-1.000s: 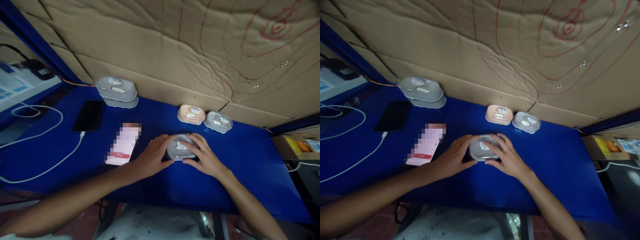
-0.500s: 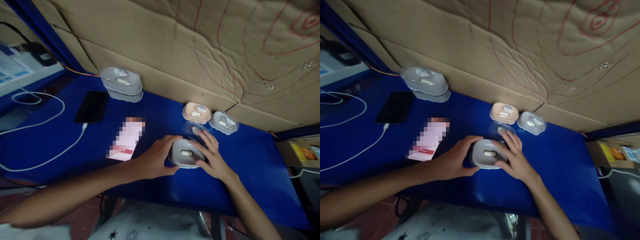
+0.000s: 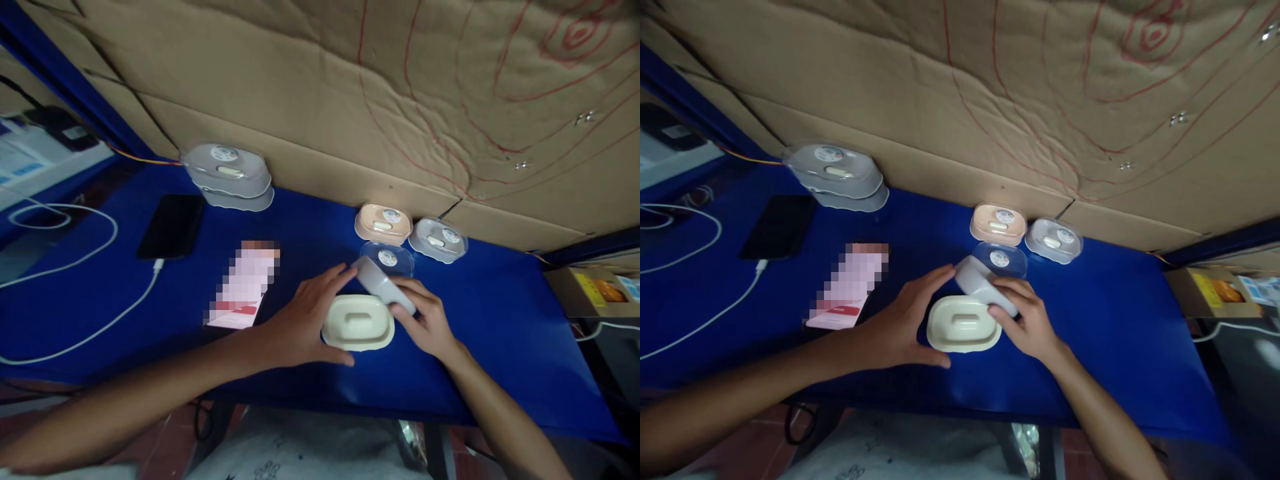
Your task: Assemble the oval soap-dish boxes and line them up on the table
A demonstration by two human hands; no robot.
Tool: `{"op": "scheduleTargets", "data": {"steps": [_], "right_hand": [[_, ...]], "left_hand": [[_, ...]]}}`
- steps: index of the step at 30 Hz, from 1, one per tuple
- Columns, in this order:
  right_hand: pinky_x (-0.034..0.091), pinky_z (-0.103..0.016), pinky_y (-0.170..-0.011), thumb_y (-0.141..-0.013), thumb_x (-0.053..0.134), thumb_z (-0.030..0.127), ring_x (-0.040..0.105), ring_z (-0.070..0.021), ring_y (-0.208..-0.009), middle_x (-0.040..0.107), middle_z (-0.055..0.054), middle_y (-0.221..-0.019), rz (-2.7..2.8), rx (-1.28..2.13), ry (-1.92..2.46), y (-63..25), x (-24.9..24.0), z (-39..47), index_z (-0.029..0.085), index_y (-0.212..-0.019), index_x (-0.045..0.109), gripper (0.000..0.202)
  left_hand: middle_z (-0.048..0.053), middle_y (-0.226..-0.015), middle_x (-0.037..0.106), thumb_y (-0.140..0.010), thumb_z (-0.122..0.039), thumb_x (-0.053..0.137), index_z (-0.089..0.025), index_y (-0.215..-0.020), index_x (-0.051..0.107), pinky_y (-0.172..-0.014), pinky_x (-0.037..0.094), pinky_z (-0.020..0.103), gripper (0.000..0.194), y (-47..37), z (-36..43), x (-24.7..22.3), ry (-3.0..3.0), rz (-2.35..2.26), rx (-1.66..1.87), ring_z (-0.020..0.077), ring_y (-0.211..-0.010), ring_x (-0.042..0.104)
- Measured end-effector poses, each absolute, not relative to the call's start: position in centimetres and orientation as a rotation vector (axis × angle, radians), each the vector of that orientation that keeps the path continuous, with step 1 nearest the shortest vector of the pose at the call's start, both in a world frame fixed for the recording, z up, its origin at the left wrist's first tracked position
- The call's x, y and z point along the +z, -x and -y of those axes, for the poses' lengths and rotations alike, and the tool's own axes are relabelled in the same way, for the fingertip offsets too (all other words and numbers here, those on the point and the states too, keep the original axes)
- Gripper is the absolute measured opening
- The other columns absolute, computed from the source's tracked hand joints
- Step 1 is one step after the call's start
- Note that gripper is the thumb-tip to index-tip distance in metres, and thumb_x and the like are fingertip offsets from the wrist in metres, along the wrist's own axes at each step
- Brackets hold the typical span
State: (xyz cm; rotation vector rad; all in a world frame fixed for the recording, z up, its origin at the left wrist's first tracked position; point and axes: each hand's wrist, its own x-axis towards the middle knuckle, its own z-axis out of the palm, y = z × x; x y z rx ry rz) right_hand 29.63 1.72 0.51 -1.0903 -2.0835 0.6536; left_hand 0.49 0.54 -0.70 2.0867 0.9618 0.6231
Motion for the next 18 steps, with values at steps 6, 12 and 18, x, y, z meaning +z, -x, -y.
{"op": "scheduleTargets", "data": {"steps": [6, 12, 18], "right_hand": [[0.060, -0.048, -0.101, -0.097, 0.058, 0.075, 0.075, -0.0333, -0.115, 0.083, -0.007, -0.106, 1.056, 1.264, 1.318, -30.4, 1.0, -2.6, 0.025, -0.099, 0.083, 0.056], [0.060, -0.044, -0.108, -0.096, 0.062, 0.072, 0.077, -0.0278, -0.114, 0.084, -0.003, -0.106, 0.556, 1.538, 1.282, -30.3, 1.1, -4.0, 0.026, -0.107, 0.081, 0.052], [0.054, -0.051, -0.115, -0.100, 0.058, 0.071, 0.071, -0.0337, -0.129, 0.080, -0.008, -0.128, 1.270, 1.355, 1.294, -30.2, 0.9, -2.4, 0.025, -0.109, 0.083, 0.053]], "left_hand": [[0.016, -0.157, 0.054, -0.079, -0.033, 0.091, -0.033, -0.163, 0.036, -0.121, 0.033, 0.067, 0.101, -0.4, 0.0, 0.3, -1.886, -0.900, 0.498, 0.0423, -0.145, 0.050], [0.013, -0.125, 0.071, -0.097, -0.072, 0.054, -0.023, -0.145, 0.052, -0.081, 0.055, 0.038, 0.068, 0.3, -2.2, 1.4, -0.797, -0.423, 0.457, 0.0290, -0.107, 0.072], [0.014, -0.145, 0.055, -0.071, -0.045, 0.095, -0.029, -0.154, 0.036, -0.117, 0.042, 0.056, 0.103, -0.2, -0.9, 1.4, -1.406, -0.859, 0.606, 0.0364, -0.137, 0.054]]}}
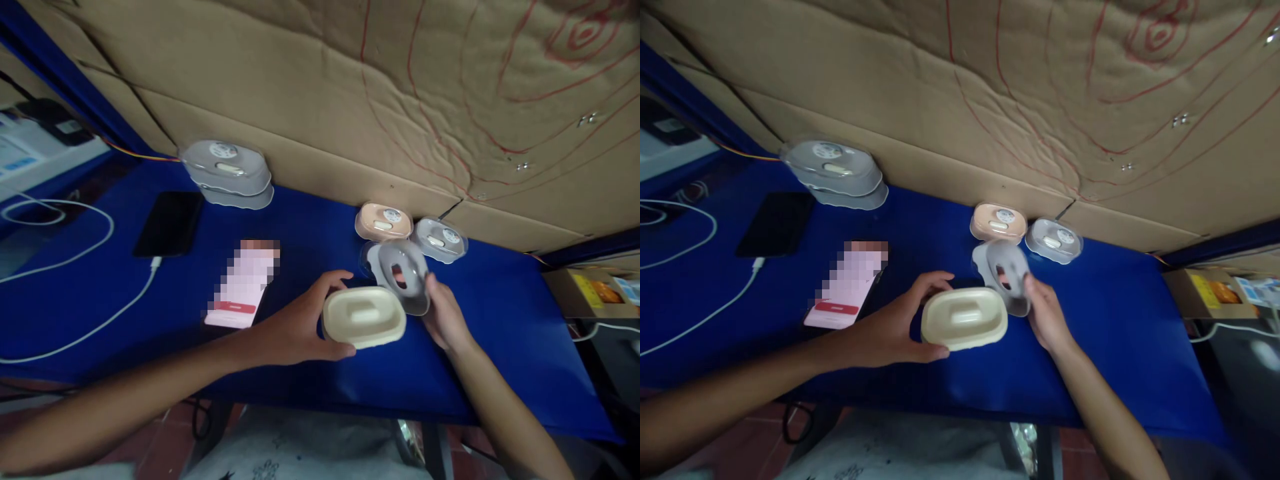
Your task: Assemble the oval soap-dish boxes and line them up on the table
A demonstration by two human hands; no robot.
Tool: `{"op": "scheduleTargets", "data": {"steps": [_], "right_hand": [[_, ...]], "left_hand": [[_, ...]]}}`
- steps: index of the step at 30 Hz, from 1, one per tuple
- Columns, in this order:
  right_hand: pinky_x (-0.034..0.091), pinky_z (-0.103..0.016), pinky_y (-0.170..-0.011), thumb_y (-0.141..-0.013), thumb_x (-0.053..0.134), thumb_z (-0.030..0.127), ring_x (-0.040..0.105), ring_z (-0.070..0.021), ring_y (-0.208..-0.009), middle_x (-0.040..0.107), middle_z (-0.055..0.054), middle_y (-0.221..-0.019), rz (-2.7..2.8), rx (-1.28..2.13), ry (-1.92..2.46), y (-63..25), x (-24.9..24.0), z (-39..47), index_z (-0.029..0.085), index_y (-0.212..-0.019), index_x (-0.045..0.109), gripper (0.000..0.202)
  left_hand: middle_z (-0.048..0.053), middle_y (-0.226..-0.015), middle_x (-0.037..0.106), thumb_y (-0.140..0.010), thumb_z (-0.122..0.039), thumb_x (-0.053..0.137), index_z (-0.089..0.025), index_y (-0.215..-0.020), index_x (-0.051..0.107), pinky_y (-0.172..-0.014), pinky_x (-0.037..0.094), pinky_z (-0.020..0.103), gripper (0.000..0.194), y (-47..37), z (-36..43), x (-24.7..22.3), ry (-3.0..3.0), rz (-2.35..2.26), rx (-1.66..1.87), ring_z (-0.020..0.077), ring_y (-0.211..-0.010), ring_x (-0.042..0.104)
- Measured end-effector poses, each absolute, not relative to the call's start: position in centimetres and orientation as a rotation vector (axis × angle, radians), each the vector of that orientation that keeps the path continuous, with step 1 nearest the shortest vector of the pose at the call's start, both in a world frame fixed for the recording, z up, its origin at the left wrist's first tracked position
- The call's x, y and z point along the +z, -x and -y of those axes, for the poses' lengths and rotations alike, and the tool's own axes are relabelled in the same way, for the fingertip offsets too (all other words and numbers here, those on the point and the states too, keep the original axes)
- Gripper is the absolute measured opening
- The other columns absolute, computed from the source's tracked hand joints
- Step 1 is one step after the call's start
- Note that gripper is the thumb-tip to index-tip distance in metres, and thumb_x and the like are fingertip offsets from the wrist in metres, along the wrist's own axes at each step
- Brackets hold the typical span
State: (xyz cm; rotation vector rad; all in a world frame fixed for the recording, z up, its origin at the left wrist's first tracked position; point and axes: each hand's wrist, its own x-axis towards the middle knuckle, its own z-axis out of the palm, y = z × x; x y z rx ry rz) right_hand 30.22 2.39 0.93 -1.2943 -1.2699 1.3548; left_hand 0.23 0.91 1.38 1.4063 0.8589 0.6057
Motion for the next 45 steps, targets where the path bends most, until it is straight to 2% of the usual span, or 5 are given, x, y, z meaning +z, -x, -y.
{"op": "scheduleTargets", "data": {"steps": [7, 19, 32, 37, 45], "right_hand": [[0.038, -0.060, -0.128, -0.108, 0.059, 0.038, 0.037, -0.0311, -0.161, 0.048, -0.010, -0.167, 2.507, 0.654, 0.901, -28.6, 1.2, -0.4, 0.029, -0.162, 0.047, 0.056], [0.043, -0.065, -0.124, -0.109, 0.054, 0.044, 0.035, -0.0362, -0.161, 0.046, -0.020, -0.167, 2.613, 0.252, 0.945, -27.0, 0.0, 1.1, 0.021, -0.174, 0.009, 0.082], [0.026, -0.073, -0.126, -0.109, 0.051, 0.054, 0.028, -0.0407, -0.162, 0.036, -0.013, -0.174, 2.384, 0.215, 1.349, -32.2, -1.9, -5.1, 0.033, -0.167, 0.035, 0.064], [0.044, -0.063, -0.118, -0.097, 0.068, 0.064, 0.053, -0.0384, -0.142, 0.057, -0.017, -0.150, 2.278, 0.334, 1.420, -32.4, -1.9, -5.1, 0.028, -0.155, 0.050, 0.071], [0.046, -0.054, -0.121, -0.111, 0.025, 0.063, 0.046, -0.0313, -0.152, 0.042, -0.016, -0.165, 2.107, 0.731, 1.226, -28.2, -2.2, -0.8, 0.028, -0.170, 0.021, 0.068]], "left_hand": [[0.016, -0.159, 0.044, -0.075, -0.035, 0.095, -0.039, -0.162, 0.020, -0.113, 0.053, 0.053, 0.115, -0.6, -0.7, 0.2, -1.278, -0.800, 0.816, 0.0358, -0.143, 0.055], [0.010, -0.160, 0.056, -0.066, -0.031, 0.102, -0.039, -0.154, 0.049, -0.110, 0.057, 0.056, 0.103, -0.7, -1.0, 0.6, -1.189, -0.799, 0.856, 0.0374, -0.136, 0.064], [0.010, -0.154, 0.057, -0.077, -0.037, 0.094, -0.035, -0.152, 0.049, -0.123, 0.045, 0.054, 0.088, -0.2, -1.7, 1.1, -1.376, -0.858, 0.792, 0.0334, -0.143, 0.057], [0.011, -0.158, 0.055, -0.076, -0.040, 0.094, -0.036, -0.155, 0.048, -0.124, 0.043, 0.058, 0.092, -0.5, -1.7, 0.8, -1.364, -0.843, 0.768, 0.0351, -0.146, 0.055], [0.012, -0.157, 0.054, -0.076, -0.035, 0.094, -0.031, -0.153, 0.046, -0.124, 0.043, 0.055, 0.092, -0.9, -1.8, 0.3, -1.254, -0.895, 0.944, 0.0334, -0.145, 0.056]]}}
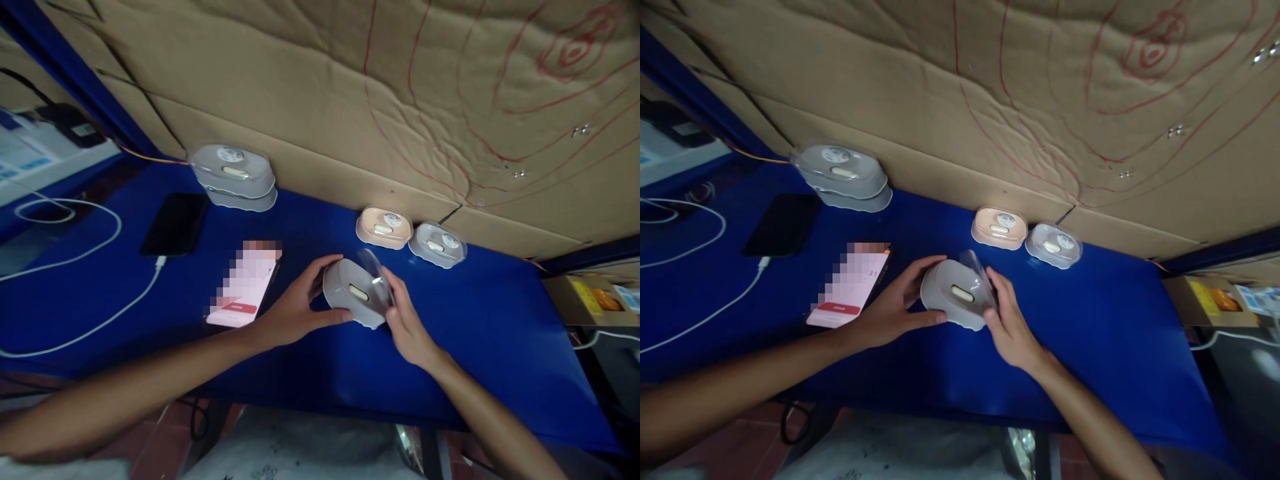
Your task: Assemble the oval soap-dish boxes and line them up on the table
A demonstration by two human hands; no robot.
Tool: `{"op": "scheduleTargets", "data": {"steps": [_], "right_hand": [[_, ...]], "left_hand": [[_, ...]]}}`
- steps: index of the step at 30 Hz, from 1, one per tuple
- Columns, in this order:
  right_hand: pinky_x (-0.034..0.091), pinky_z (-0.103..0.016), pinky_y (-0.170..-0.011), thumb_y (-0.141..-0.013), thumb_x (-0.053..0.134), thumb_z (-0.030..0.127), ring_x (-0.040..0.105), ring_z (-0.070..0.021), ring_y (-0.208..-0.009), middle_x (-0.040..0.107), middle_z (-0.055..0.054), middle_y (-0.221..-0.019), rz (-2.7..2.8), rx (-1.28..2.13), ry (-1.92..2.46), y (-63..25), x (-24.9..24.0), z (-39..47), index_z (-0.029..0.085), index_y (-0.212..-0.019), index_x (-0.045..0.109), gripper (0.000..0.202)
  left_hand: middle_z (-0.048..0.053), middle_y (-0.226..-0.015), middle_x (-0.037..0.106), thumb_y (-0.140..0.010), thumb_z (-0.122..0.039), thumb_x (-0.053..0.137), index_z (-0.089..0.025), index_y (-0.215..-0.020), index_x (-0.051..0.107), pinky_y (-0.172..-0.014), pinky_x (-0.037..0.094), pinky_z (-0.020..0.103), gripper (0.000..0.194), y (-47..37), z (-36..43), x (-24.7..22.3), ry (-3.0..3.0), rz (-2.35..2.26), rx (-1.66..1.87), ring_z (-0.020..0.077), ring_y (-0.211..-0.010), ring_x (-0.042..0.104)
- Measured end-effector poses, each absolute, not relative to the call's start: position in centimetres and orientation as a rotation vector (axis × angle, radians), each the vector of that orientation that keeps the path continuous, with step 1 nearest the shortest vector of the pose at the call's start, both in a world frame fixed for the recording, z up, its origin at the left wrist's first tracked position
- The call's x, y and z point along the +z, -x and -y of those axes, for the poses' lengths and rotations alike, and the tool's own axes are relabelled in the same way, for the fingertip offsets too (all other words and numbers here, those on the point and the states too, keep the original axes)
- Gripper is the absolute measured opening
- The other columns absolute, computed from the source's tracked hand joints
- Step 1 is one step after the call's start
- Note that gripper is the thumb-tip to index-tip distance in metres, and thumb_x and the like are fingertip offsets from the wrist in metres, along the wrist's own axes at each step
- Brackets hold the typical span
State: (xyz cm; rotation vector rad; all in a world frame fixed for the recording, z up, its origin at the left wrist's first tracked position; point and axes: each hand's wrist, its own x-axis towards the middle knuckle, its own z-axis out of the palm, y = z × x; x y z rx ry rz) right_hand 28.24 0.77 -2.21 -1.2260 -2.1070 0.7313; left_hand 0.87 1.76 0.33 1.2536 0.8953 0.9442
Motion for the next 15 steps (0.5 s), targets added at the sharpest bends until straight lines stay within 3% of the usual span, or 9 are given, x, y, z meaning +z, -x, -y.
{"op": "scheduleTargets", "data": {"steps": [4, 10, 15], "right_hand": [[0.038, -0.061, -0.127, -0.110, 0.038, 0.060, 0.035, -0.0358, -0.158, 0.034, -0.015, -0.169, 2.271, 0.628, 1.149, -27.75, -1.58, -0.13, 0.032, -0.172, 0.017, 0.071], [0.041, -0.066, -0.124, -0.103, 0.055, 0.062, 0.037, -0.0422, -0.156, 0.030, -0.018, -0.166, 2.361, 0.514, 1.034, -28.50, -1.26, -0.34, 0.034, -0.172, 0.016, 0.084], [0.045, -0.064, -0.122, -0.100, 0.064, 0.060, 0.039, -0.0419, -0.155, 0.031, -0.017, -0.163, 2.375, 0.525, 1.040, -28.34, -1.15, -0.33, 0.034, -0.170, 0.021, 0.086]], "left_hand": [[0.012, -0.159, 0.052, -0.076, -0.038, 0.095, -0.033, -0.154, 0.048, -0.125, 0.041, 0.057, 0.091, -0.64, -1.75, 0.46, -1.434, -0.879, 0.962, 0.0356, -0.146, 0.053], [0.012, -0.160, 0.050, -0.079, -0.041, 0.094, -0.036, -0.156, 0.047, -0.122, 0.046, 0.056, 0.090, -0.37, -1.54, 0.61, -1.568, -0.834, 0.961, 0.0357, -0.147, 0.052], [0.011, -0.162, 0.047, -0.080, -0.041, 0.093, -0.038, -0.156, 0.045, -0.122, 0.046, 0.054, 0.089, -0.37, -1.68, 0.30, -1.613, -0.808, 0.973, 0.0349, -0.148, 0.051]]}}
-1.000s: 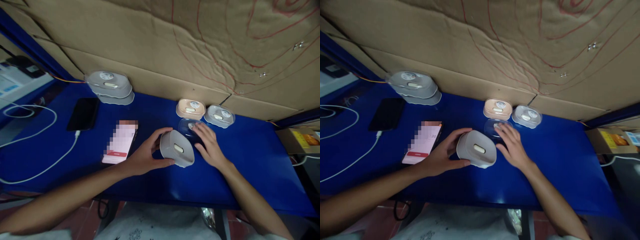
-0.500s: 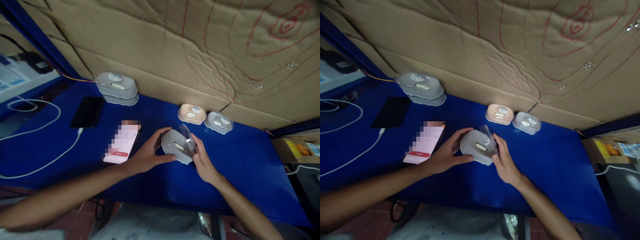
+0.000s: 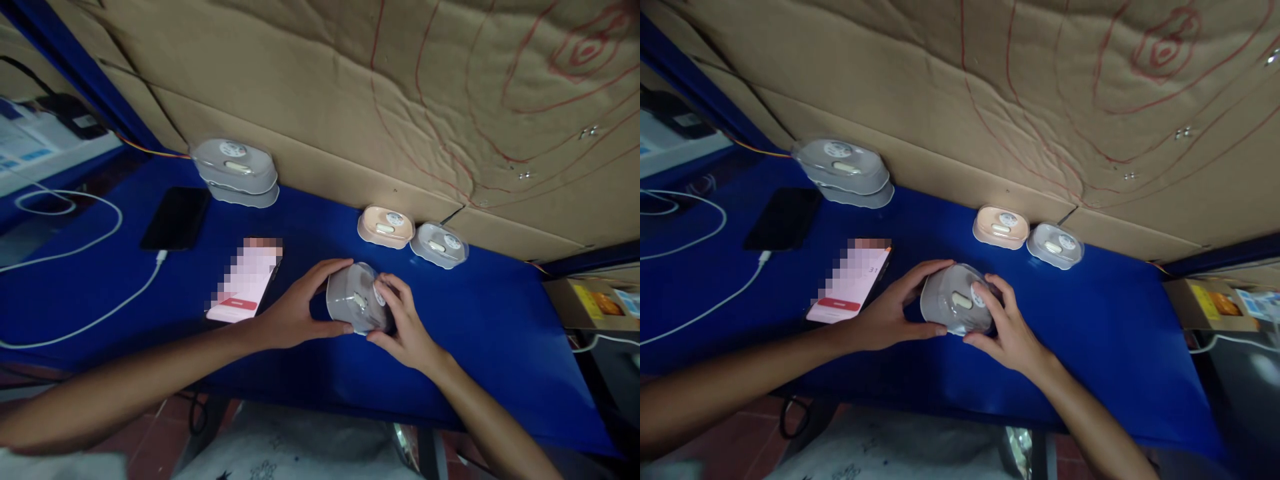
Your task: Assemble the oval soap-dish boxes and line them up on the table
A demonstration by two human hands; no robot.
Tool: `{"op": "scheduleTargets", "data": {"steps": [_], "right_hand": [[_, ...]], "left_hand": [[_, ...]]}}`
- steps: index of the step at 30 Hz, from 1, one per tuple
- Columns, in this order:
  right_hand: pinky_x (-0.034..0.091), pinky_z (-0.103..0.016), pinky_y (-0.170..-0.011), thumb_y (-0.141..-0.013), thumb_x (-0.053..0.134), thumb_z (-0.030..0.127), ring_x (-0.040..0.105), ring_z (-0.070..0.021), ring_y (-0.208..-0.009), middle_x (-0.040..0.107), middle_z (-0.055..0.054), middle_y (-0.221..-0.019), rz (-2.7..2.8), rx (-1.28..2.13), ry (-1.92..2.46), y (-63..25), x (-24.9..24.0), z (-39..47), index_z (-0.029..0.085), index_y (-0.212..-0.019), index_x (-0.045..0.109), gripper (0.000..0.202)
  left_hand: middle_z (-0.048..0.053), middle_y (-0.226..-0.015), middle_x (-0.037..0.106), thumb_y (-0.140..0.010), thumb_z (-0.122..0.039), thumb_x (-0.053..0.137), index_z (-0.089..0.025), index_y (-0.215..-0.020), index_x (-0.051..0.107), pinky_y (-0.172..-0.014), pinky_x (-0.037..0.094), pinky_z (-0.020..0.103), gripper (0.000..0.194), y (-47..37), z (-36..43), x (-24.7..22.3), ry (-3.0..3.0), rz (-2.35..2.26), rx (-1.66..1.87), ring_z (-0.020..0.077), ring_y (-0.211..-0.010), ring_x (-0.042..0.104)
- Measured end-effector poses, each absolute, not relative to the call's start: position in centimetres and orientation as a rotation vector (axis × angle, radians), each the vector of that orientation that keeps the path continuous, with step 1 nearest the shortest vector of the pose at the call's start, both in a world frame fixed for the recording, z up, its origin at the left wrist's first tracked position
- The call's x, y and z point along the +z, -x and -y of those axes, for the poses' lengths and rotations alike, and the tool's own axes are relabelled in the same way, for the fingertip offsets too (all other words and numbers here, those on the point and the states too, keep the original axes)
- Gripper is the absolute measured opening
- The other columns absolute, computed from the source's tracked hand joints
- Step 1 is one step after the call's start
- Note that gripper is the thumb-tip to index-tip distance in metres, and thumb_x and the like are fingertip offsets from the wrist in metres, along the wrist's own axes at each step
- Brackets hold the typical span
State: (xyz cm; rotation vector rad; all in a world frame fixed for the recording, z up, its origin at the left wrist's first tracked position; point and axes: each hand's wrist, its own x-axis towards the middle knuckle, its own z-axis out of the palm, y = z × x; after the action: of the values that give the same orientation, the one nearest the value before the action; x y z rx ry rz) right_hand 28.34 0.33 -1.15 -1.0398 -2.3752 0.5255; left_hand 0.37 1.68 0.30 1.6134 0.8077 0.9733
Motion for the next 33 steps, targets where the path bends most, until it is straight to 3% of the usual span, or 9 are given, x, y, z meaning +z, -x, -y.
{"op": "scheduleTargets", "data": {"steps": [5, 10, 13, 17, 20, 23, 27, 29, 33], "right_hand": [[0.050, -0.060, -0.119, -0.097, 0.073, 0.052, 0.044, -0.0390, -0.151, 0.035, -0.017, -0.160, 2.413, 0.480, 1.056, -28.8, -0.4, -0.7, 0.034, -0.164, 0.033, 0.079], [0.049, -0.062, -0.118, -0.095, 0.077, 0.050, 0.050, -0.0384, -0.144, 0.050, -0.018, -0.152, 2.496, 0.354, 1.124, -30.1, 0.1, -1.2, 0.029, -0.156, 0.044, 0.072], [0.048, -0.061, -0.119, -0.098, 0.073, 0.049, 0.046, -0.0376, -0.149, 0.046, -0.018, -0.158, 2.491, 0.340, 1.128, -30.6, 0.0, -1.0, 0.030, -0.155, 0.045, 0.067], [0.043, -0.061, -0.123, -0.103, 0.066, 0.046, 0.037, -0.0373, -0.157, 0.035, -0.016, -0.167, 2.487, 0.306, 1.216, -33.1, -0.6, -0.3, 0.034, -0.161, 0.038, 0.066], [0.039, -0.067, -0.121, -0.104, 0.062, 0.048, 0.038, -0.0421, -0.154, 0.034, -0.016, -0.167, 2.414, 0.071, 1.439, -38.9, -1.3, 0.5, 0.035, -0.162, 0.042, 0.063], [0.043, -0.069, -0.115, -0.103, 0.059, 0.058, 0.050, -0.0441, -0.140, 0.045, -0.017, -0.154, 2.245, -0.202, 1.693, -47.7, -2.0, 1.0, 0.032, -0.160, 0.050, 0.063], [0.050, -0.067, -0.108, -0.099, 0.053, 0.072, 0.058, -0.0439, -0.127, 0.053, -0.019, -0.139, 2.067, -0.334, 1.766, -57.2, -2.3, -0.4, 0.024, -0.152, 0.061, 0.072], [0.050, -0.066, -0.109, -0.099, 0.052, 0.074, 0.058, -0.0446, -0.127, 0.055, -0.020, -0.139, 2.057, -0.334, 1.757, -58.6, -2.4, -2.2, 0.022, -0.150, 0.063, 0.074], [0.049, -0.062, -0.112, -0.100, 0.054, 0.071, 0.057, -0.0430, -0.133, 0.055, -0.021, -0.145, 2.109, -0.275, 1.705, -54.4, -2.4, -6.1, 0.023, -0.151, 0.063, 0.071]], "left_hand": [[0.015, -0.164, 0.048, -0.082, -0.049, 0.090, -0.034, -0.160, 0.039, -0.124, 0.041, 0.059, 0.094, 0.1, -1.9, -0.4, -1.765, -0.894, 0.816, 0.0377, -0.149, 0.051], [0.018, -0.173, 0.036, -0.095, -0.053, 0.075, -0.028, -0.164, 0.034, -0.130, 0.031, 0.059, 0.084, -0.7, -4.8, 0.6, -2.027, -0.931, 0.738, 0.0369, -0.160, 0.035], [0.019, -0.170, 0.041, -0.103, -0.043, 0.064, -0.022, -0.161, 0.040, -0.131, 0.029, 0.053, 0.066, -3.6, -8.9, 1.9, -2.257, -0.863, 0.806, 0.0337, -0.160, 0.035], [0.023, -0.175, 0.031, -0.099, -0.032, 0.071, -0.017, -0.160, 0.045, -0.130, 0.023, 0.059, 0.068, -7.4, -14.5, 2.0, -2.507, -1.025, 0.646, 0.0412, -0.164, 0.022], [0.021, -0.172, 0.036, -0.101, -0.029, 0.068, -0.019, -0.155, 0.053, -0.127, 0.028, 0.060, 0.057, -7.1, -15.5, 1.2, -2.595, -1.135, 0.518, 0.0427, -0.161, 0.028], [0.017, -0.162, 0.049, -0.102, -0.028, 0.065, -0.022, -0.146, 0.061, -0.121, 0.039, 0.055, 0.044, -4.3, -13.1, 0.9, -2.614, -1.124, 0.621, 0.0376, -0.154, 0.039], [0.013, -0.158, 0.051, -0.099, -0.030, 0.071, -0.029, -0.144, 0.062, -0.119, 0.042, 0.056, 0.046, -0.5, -7.7, 1.4, -2.557, -1.112, 0.606, 0.0366, -0.144, 0.047], [0.014, -0.162, 0.047, -0.096, -0.030, 0.075, -0.030, -0.142, 0.064, -0.117, 0.042, 0.061, 0.047, 0.1, -5.3, 1.6, -2.501, -1.131, 0.575, 0.0409, -0.146, 0.044], [0.008, -0.165, 0.048, -0.092, -0.021, 0.080, -0.036, -0.145, 0.061, -0.119, 0.041, 0.061, 0.058, -0.9, -2.5, 1.6, -2.426, -0.975, 0.548, 0.0395, -0.149, 0.042]]}}
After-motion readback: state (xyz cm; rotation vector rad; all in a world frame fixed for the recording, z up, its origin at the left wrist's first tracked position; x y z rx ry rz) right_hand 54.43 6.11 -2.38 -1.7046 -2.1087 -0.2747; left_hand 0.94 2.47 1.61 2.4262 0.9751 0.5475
